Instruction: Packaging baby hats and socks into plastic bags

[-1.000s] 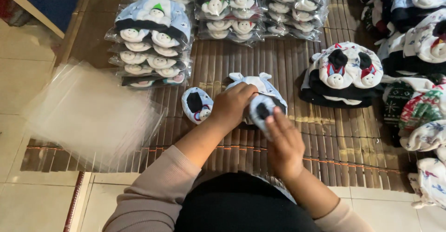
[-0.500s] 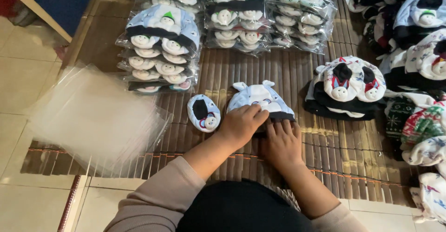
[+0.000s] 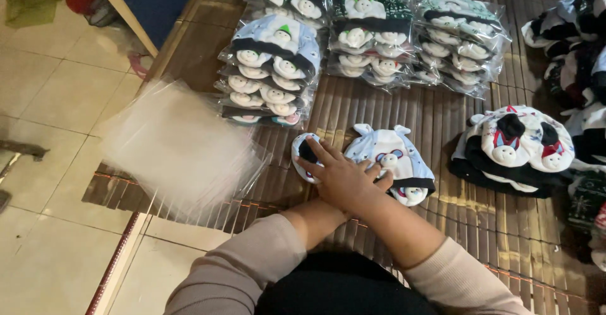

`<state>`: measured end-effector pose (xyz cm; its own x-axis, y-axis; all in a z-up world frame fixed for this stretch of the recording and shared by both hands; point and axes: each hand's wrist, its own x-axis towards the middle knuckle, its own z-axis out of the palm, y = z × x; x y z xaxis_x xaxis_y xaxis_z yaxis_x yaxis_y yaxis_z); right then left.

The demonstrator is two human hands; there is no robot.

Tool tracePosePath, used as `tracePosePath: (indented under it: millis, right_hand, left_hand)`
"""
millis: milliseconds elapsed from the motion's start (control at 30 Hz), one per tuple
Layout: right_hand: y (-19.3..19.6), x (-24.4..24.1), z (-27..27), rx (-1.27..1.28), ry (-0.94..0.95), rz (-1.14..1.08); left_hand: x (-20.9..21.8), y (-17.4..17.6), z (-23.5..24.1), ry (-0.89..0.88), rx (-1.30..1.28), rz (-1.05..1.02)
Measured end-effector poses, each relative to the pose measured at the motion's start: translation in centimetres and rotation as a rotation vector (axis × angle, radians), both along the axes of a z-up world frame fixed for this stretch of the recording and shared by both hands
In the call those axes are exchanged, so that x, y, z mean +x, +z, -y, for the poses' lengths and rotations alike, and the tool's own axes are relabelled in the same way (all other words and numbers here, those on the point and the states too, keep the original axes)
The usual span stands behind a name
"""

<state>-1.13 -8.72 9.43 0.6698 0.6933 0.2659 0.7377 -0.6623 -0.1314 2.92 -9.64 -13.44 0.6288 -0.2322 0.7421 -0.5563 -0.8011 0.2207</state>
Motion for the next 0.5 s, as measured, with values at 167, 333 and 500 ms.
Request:
tracePosePath:
  millis: [167,333,500]
  right_hand:
    - [-3.1,3.1,-3.2,-0.611,-0.054,-0.341]
    - [-3.0,2.9,-0.6,-0.075,-0.121,-0.312]
    - [2.7,2.1,3.6,0.859,-0.436,-0.918]
  left_hand:
    - [-1.4,7.1,-2.4,0.003,0.006,0.274]
    - [-1.3,8.3,-3.1,-0.017,0.019,0.3]
    - [-2.1,9.4,-4.6,-0.156,0.084,-0.111]
